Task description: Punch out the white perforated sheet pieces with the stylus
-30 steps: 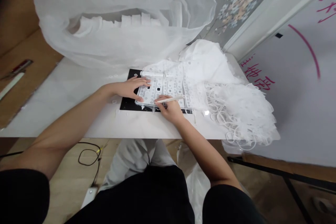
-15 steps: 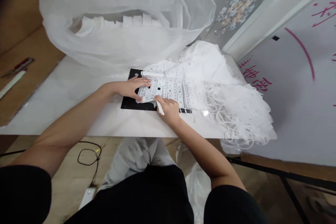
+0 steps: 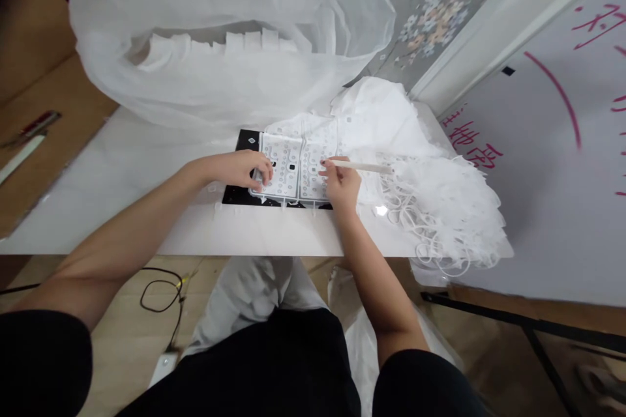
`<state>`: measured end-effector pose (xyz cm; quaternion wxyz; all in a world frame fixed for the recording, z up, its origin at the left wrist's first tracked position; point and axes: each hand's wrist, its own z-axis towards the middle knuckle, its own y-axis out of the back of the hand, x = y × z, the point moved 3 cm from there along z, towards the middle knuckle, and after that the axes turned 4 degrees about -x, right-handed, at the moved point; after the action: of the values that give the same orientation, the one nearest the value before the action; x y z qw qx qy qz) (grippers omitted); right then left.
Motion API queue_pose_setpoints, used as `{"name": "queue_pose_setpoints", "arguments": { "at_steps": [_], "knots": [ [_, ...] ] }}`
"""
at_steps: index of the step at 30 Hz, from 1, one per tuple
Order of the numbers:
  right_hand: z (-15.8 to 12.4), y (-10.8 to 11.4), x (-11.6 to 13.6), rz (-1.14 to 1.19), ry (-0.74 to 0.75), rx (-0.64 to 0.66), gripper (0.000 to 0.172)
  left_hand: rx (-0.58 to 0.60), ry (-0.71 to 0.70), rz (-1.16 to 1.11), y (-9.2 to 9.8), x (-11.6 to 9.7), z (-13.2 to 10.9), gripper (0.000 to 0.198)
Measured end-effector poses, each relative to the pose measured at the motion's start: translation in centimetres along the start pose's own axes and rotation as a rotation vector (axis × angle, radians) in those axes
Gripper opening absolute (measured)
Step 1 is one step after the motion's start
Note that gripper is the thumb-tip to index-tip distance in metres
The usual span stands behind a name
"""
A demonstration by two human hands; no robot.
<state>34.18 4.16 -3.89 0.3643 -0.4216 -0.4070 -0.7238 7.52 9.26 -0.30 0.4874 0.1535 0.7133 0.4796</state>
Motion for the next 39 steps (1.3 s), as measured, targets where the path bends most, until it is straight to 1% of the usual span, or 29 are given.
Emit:
{"name": "queue_pose_setpoints", "arguments": {
  "at_steps": [1, 3, 8, 13, 19, 23, 24, 25, 26, 27, 29, 31, 32, 34, 39],
  "knots": [
    [0.4, 0.6, -0.1, 0.037, -0.011, -0.052, 0.040, 0.018, 0.007, -0.013, 0.0, -0.2, -0.1, 0.014],
    [0.9, 1.5, -0.3, 0.094, -0.024, -0.137, 0.039, 0.038, 0.020, -0.027, 0.1, -0.5, -0.3, 0.015],
    [1.3, 2.6, 0.3, 0.160, 0.019, -0.261, 0.040, 0.027, 0.039, -0.019, -0.1, -0.5, -0.3, 0.016],
    [1.0, 2.8, 1.1, 0.177, 0.074, -0.319, 0.038, 0.022, 0.084, -0.036, -0.3, -0.3, -0.3, 0.017],
    [0.6, 2.9, 1.5, 0.157, 0.114, -0.353, 0.038, 0.037, 0.017, 0.032, -0.3, -1.0, -0.3, 0.017],
    [0.8, 3.1, 1.3, 0.141, 0.115, -0.374, 0.038, 0.058, -0.033, 0.024, -0.3, -1.8, -0.3, 0.021],
    [0.9, 3.1, 1.1, 0.145, 0.101, -0.354, 0.039, 0.060, -0.048, 0.020, -0.3, -1.9, -0.3, 0.022],
    [1.0, 3.1, 0.8, 0.150, 0.075, -0.305, 0.039, 0.059, -0.063, 0.017, -0.4, -1.9, -0.2, 0.022],
    [1.1, 3.0, 0.4, 0.152, 0.042, -0.220, 0.040, 0.057, -0.077, 0.016, -0.5, -1.9, -0.2, 0.022],
    [1.0, 2.8, 0.1, 0.146, 0.008, -0.108, 0.039, 0.057, -0.087, 0.018, -0.6, -1.8, -0.2, 0.021],
    [0.5, 2.4, -0.5, 0.100, -0.024, 0.142, 0.038, 0.061, -0.096, 0.024, -0.9, -1.6, -0.1, 0.020],
    [-0.6, 2.3, -0.6, 0.028, 0.012, 0.330, 0.035, 0.067, -0.095, 0.027, -1.2, -1.3, 0.0, 0.019],
    [-1.2, 2.4, -0.6, -0.003, 0.040, 0.385, 0.033, 0.072, -0.094, 0.024, -1.3, -1.2, 0.0, 0.020],
    [-2.2, 2.6, -0.6, -0.042, 0.072, 0.433, 0.031, 0.085, -0.093, 0.009, -1.4, -1.1, 0.1, 0.020],
    [-3.3, 3.0, -0.4, -0.072, 0.072, 0.422, 0.032, 0.155, -0.029, -0.052, -0.8, -0.8, -0.5, 0.022]
  ]
}}
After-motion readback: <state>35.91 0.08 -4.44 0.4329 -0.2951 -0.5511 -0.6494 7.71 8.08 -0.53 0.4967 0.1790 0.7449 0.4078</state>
